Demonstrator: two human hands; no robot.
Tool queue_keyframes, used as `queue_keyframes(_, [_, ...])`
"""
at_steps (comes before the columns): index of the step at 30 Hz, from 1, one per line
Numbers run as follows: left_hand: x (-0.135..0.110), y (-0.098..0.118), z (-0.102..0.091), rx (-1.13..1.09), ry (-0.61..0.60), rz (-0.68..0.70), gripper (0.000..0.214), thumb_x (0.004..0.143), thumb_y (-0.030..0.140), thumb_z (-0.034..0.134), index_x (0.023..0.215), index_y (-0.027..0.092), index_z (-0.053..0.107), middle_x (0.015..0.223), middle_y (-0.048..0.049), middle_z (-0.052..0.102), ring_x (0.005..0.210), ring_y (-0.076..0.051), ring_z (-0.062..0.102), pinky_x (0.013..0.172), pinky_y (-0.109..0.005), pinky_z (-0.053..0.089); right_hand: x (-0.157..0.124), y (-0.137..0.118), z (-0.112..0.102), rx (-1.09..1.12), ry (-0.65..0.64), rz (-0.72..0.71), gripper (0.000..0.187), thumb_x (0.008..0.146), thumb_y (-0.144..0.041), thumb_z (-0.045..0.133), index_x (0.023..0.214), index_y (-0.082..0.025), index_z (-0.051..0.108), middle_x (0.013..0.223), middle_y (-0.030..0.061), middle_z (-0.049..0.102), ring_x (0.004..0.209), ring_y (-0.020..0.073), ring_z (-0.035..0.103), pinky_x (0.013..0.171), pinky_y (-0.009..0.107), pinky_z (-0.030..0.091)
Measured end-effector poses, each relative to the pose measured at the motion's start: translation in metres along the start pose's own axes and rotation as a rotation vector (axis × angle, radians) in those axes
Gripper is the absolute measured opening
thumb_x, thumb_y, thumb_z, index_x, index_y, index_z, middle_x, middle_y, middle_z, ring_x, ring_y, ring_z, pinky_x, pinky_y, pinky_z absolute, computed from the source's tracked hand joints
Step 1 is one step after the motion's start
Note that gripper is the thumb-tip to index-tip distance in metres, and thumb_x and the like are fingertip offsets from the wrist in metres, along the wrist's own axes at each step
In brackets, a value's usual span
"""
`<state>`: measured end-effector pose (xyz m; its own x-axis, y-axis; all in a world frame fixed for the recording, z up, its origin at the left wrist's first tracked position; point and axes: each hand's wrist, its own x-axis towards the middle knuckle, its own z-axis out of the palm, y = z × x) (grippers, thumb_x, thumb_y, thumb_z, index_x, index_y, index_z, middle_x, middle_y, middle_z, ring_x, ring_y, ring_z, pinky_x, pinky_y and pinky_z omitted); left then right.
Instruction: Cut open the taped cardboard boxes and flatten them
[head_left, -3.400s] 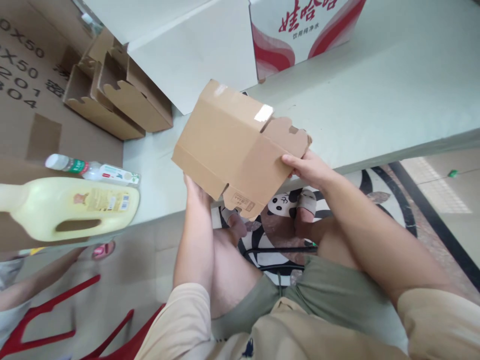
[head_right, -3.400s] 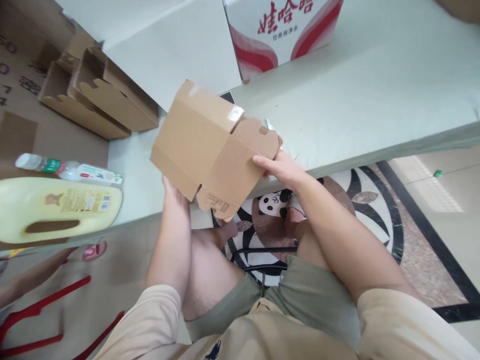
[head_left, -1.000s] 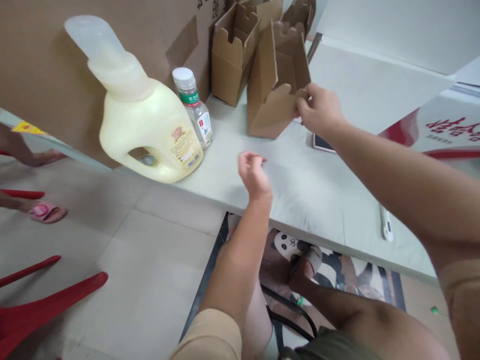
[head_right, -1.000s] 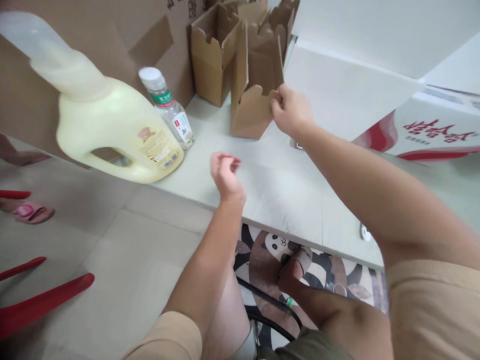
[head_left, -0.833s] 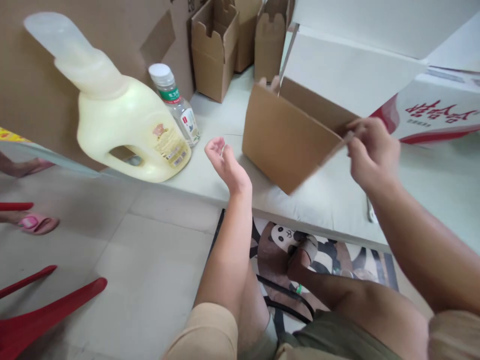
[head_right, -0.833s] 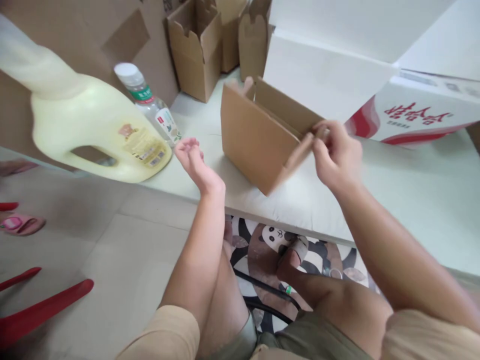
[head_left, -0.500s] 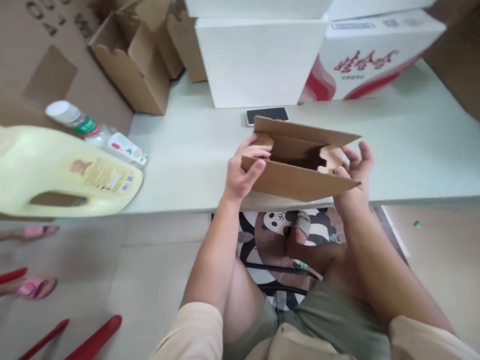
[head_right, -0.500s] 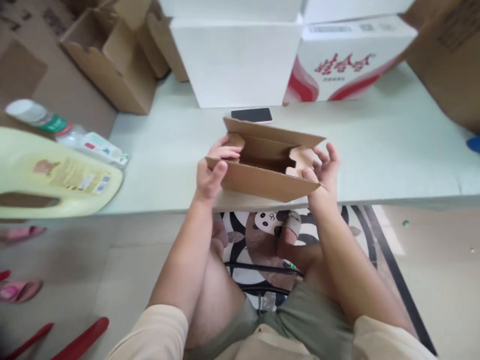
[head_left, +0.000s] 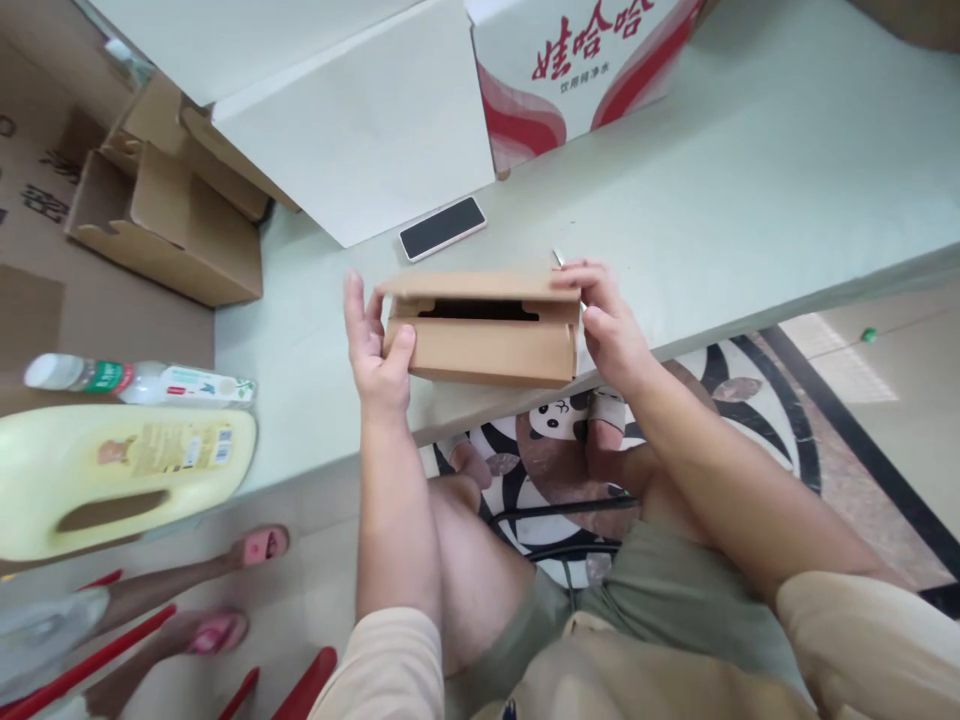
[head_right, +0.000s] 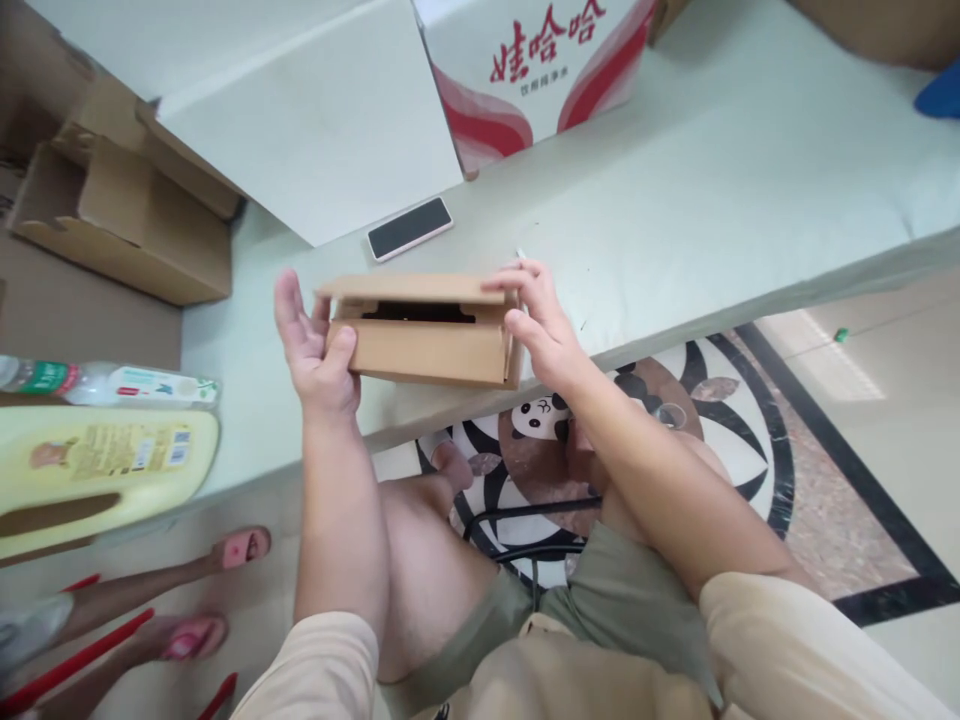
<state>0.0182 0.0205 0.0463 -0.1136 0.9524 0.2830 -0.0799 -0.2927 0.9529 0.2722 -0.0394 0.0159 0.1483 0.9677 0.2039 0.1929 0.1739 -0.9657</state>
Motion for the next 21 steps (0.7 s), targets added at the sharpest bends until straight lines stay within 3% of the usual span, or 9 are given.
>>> queue_keyframes(2, [0.003, -0.004, -0.004, 0.089, -0.07, 0.035, 0.028, 0.078, 0.03, 0.081, 0.106, 0.027, 0.077, 0.154, -0.0023, 0.054, 0.151, -0.031, 0.041, 0.129, -0.045, 0.029, -0.003, 0.005, -0.001, 0.03, 0.012, -0.143, 0.068, 0.085, -0.086, 0.039, 0.1, -0.027, 0.071, 0.138, 0.0079, 0.051, 0.147, 0.0338, 0.038, 0.122, 0.052, 0.035])
queue_keyframes(3, [0.005, -0.006, -0.007, 0.142, -0.118, 0.056, 0.022, 0.08, 0.034, 0.079, 0.101, 0.025, 0.079, 0.15, -0.0038, 0.058, 0.149, -0.031, 0.044, 0.129, -0.044, 0.028, -0.004, 0.009, -0.002, 0.045, 0.023, -0.169, 0.068, 0.086, -0.085, 0.038, 0.1, -0.028, 0.071, 0.139, 0.0075, 0.051, 0.147, 0.0334, 0.039, 0.122, 0.052, 0.035])
queue_keyframes(6, [0.013, -0.015, -0.019, 0.26, -0.188, 0.117, 0.025, 0.08, 0.044, 0.076, 0.093, 0.024, 0.082, 0.137, -0.0055, 0.068, 0.142, -0.031, 0.052, 0.128, -0.046, 0.03, -0.005, 0.022, -0.008, 0.072, 0.098, -0.095, 0.065, 0.089, -0.08, 0.037, 0.128, -0.033, 0.059, 0.147, 0.0058, 0.051, 0.145, 0.0324, 0.044, 0.121, 0.054, 0.038])
queue_keyframes(9, [0.022, -0.023, -0.034, 0.223, -0.077, 0.092, 0.025, 0.077, 0.044, 0.076, 0.092, 0.024, 0.082, 0.133, -0.0049, 0.071, 0.14, -0.03, 0.054, 0.125, -0.045, 0.036, -0.004, 0.03, -0.012, 0.03, 0.142, 0.117, 0.065, 0.09, -0.075, 0.044, 0.138, -0.032, 0.051, 0.15, 0.0083, 0.053, 0.138, 0.0343, 0.053, 0.119, 0.061, 0.038])
queue_keyframes(12, [0.026, -0.029, -0.046, 0.044, 0.037, -0.052, 0.026, 0.075, 0.043, 0.077, 0.093, 0.024, 0.08, 0.132, -0.0046, 0.071, 0.136, -0.028, 0.058, 0.112, -0.038, 0.05, -0.004, 0.028, -0.005, 0.101, -0.054, 0.233, 0.072, 0.09, -0.078, 0.04, 0.141, -0.03, 0.052, 0.148, 0.011, 0.058, 0.132, 0.0346, 0.059, 0.119, 0.065, 0.037])
queue_keyframes(14, [0.024, -0.033, -0.049, -0.07, 0.036, -0.187, 0.031, 0.075, 0.048, 0.077, 0.096, 0.026, 0.077, 0.125, -0.0046, 0.074, 0.126, -0.027, 0.065, 0.096, -0.034, 0.059, -0.004, 0.021, 0.004, 0.183, -0.208, 0.117, 0.078, 0.089, -0.082, 0.035, 0.147, -0.031, 0.049, 0.153, 0.0087, 0.056, 0.144, 0.032, 0.05, 0.126, 0.06, 0.032])
queue_keyframes(16, [0.017, -0.039, -0.048, -0.14, -0.018, -0.333, 0.04, 0.074, 0.059, 0.076, 0.096, 0.025, 0.075, 0.112, -0.0058, 0.077, 0.117, -0.029, 0.07, 0.084, -0.033, 0.063, -0.005, 0.011, 0.01, 0.204, -0.28, -0.058, 0.083, 0.09, -0.083, 0.033, 0.154, -0.032, 0.042, 0.165, 0.003, 0.043, 0.157, 0.027, 0.032, 0.132, 0.051, 0.022])
queue_keyframes(19, [0.001, -0.046, -0.042, -0.198, -0.123, -0.455, 0.064, 0.066, 0.079, 0.074, 0.096, 0.022, 0.075, 0.102, -0.0099, 0.078, 0.115, -0.035, 0.07, 0.086, -0.04, 0.064, -0.007, -0.006, 0.012, 0.135, -0.317, -0.213, 0.083, 0.092, -0.08, 0.035, 0.16, -0.033, 0.034, 0.173, -0.0016, 0.025, 0.163, 0.0255, 0.014, 0.134, 0.049, 0.016])
queue_keyframes(21, [-0.009, -0.047, -0.037, -0.221, -0.158, -0.435, 0.073, 0.058, 0.083, 0.076, 0.098, 0.022, 0.075, 0.103, -0.0112, 0.078, 0.121, -0.037, 0.068, 0.094, -0.044, 0.062, -0.009, -0.013, 0.01, 0.075, -0.337, -0.256, 0.08, 0.094, -0.077, 0.039, 0.16, -0.033, 0.035, 0.175, -0.0001, 0.021, 0.163, 0.0277, 0.013, 0.132, 0.05, 0.02])
